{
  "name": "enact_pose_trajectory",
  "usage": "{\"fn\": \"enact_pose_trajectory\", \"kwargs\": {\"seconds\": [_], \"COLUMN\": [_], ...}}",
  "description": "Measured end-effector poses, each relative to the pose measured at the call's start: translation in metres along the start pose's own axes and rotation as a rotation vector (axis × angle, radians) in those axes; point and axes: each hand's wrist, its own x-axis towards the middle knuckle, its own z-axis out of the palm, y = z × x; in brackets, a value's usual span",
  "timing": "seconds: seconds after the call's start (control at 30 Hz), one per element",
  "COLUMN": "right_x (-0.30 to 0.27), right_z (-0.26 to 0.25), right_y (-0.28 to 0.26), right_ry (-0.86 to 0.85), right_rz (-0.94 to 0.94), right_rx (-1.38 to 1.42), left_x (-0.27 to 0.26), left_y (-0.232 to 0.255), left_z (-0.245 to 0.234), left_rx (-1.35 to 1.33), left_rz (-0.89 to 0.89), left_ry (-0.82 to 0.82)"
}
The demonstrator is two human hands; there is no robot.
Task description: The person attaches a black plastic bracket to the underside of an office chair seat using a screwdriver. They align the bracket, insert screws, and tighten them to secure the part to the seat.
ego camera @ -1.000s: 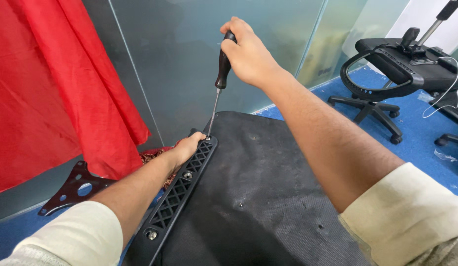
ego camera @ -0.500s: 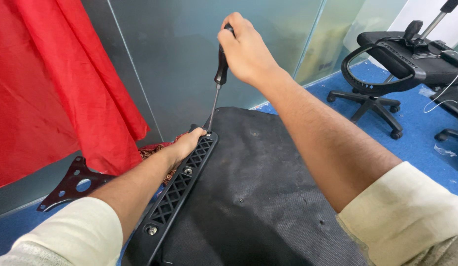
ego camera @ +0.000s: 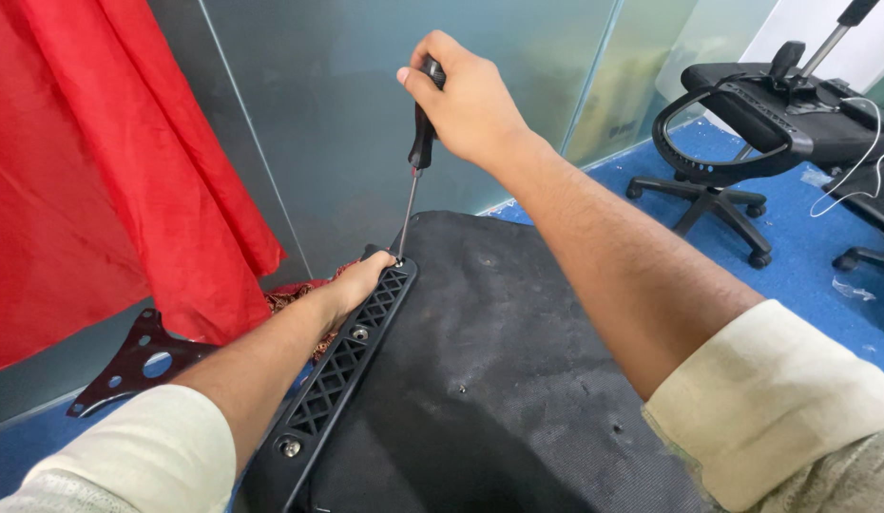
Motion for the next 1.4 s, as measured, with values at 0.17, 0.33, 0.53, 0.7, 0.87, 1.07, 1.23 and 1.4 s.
{"fn": "enact_pose_trajectory", "kwargs": {"seconds": [0.17, 0.33, 0.53, 0.7, 0.87, 1.07, 1.23, 1.4], "right_x": [-0.002, -0.013, -0.015, -0.024, -0.031, -0.020, -0.020, -0.018], "right_z": [0.001, -0.008, -0.014, -0.031, -0.040, -0.034, -0.026, -0.026], "right_y": [0.014, 0.003, -0.020, -0.039, -0.059, -0.078, -0.085, -0.081], "right_ry": [0.094, -0.040, -0.096, -0.016, 0.004, -0.039, 0.019, 0.073], "right_rz": [-0.201, 0.156, 0.104, 0.128, 0.000, -0.034, -0.049, 0.043], "right_rx": [0.013, 0.129, 0.382, 0.238, 0.169, 0.130, 0.093, 0.004], "left_x": [-0.008, -0.008, -0.008, -0.034, -0.056, -0.063, -0.064, -0.057], "left_y": [0.004, 0.004, 0.004, 0.013, 0.014, 0.015, 0.014, 0.013], "left_z": [0.001, -0.001, -0.002, 0.002, 0.005, 0.014, 0.010, 0.011], "left_rx": [0.049, 0.064, 0.042, 0.058, 0.061, 0.070, 0.097, 0.111], "left_rz": [-0.023, -0.040, 0.053, 0.073, 0.099, 0.130, 0.118, 0.124], "left_ry": [0.046, 0.031, -0.022, 0.019, 0.034, 0.034, 0.059, 0.050]}}
